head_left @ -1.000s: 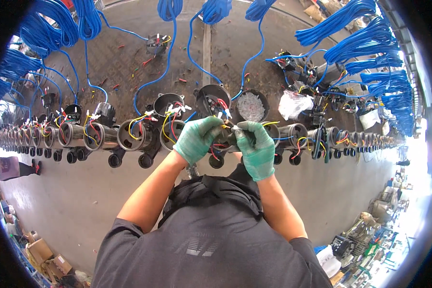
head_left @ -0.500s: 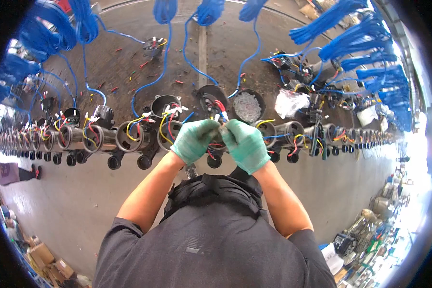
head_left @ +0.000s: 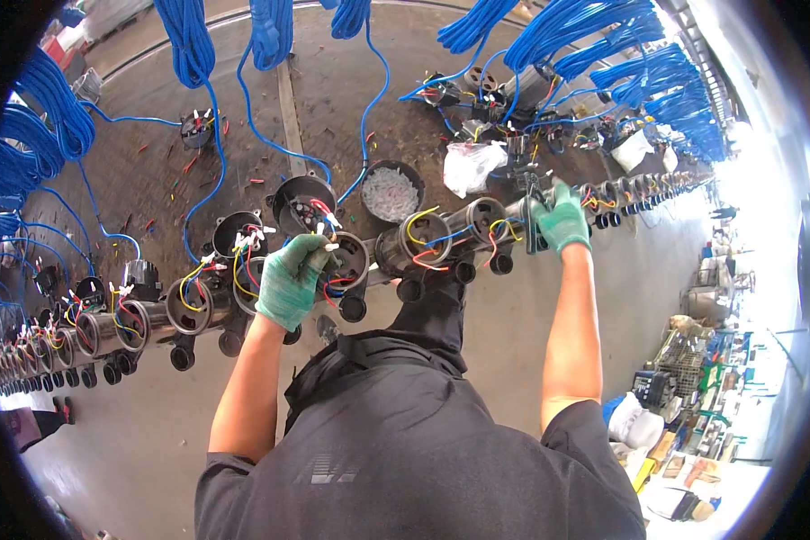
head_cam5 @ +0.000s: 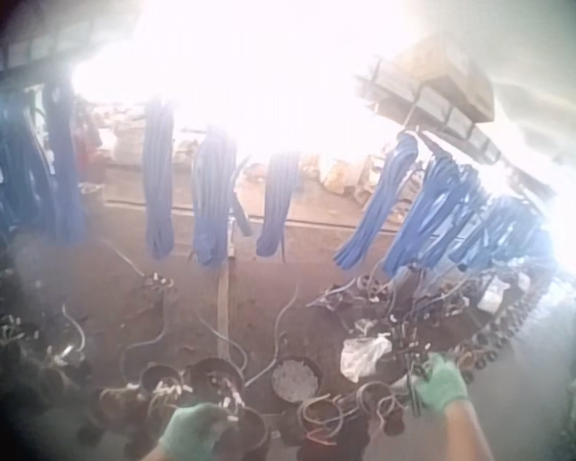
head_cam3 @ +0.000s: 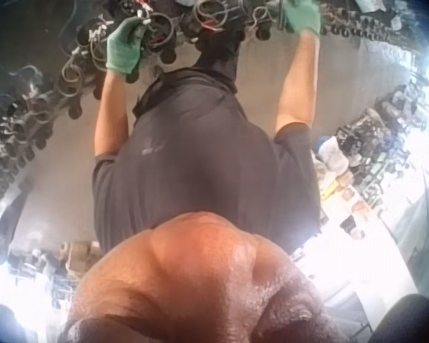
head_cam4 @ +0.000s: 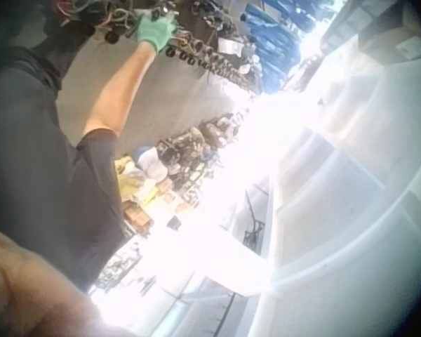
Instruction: The person wires electronic components by threading wires through holes and connecting them to terminals on a row of identical devices. The person moves along the line, performing repetitive wiring and securing actions on each unit.
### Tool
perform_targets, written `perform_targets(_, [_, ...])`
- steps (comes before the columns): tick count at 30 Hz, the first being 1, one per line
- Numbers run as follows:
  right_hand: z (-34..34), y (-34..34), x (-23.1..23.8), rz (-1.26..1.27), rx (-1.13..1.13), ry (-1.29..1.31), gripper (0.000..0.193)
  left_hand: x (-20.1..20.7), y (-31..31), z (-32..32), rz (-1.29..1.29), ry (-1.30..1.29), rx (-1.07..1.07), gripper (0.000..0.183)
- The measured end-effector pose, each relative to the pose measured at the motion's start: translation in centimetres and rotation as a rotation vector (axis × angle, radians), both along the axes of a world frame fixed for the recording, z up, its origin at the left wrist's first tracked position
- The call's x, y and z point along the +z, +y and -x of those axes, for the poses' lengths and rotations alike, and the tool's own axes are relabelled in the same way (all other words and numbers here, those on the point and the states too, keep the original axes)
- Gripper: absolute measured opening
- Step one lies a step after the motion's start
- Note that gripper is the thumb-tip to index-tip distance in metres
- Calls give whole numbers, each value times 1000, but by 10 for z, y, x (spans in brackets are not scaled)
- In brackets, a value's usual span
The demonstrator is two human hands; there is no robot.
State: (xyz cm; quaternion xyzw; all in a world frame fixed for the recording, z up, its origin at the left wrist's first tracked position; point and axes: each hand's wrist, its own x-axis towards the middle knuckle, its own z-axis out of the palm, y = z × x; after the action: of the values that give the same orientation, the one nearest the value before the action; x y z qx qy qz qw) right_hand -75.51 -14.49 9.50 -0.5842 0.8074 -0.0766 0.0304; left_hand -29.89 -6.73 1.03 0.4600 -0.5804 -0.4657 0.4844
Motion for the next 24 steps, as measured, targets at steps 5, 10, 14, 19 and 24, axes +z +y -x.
perform_targets(5, [37, -5, -47, -274, 53, -2, 101, 2, 0, 0, 65, -44, 22, 11])
perform_targets(10, [2, 4, -9, -188, -88, 177, 99, 1, -1, 0, 99, -27, 44, 15])
perform_targets(14, [-72, 33, 25, 176, 224, -312, 82, 0, 0, -3, 10, 13, 9, 16])
perform_targets(19, [-176, 72, 19, 95, 819, -345, 71, 2, 0, -4, -47, 12, -2, 14])
perform_targets(24, [-225, 75, -4, 5, 818, -406, 77, 5, 1, -5, -84, -12, 1, 15])
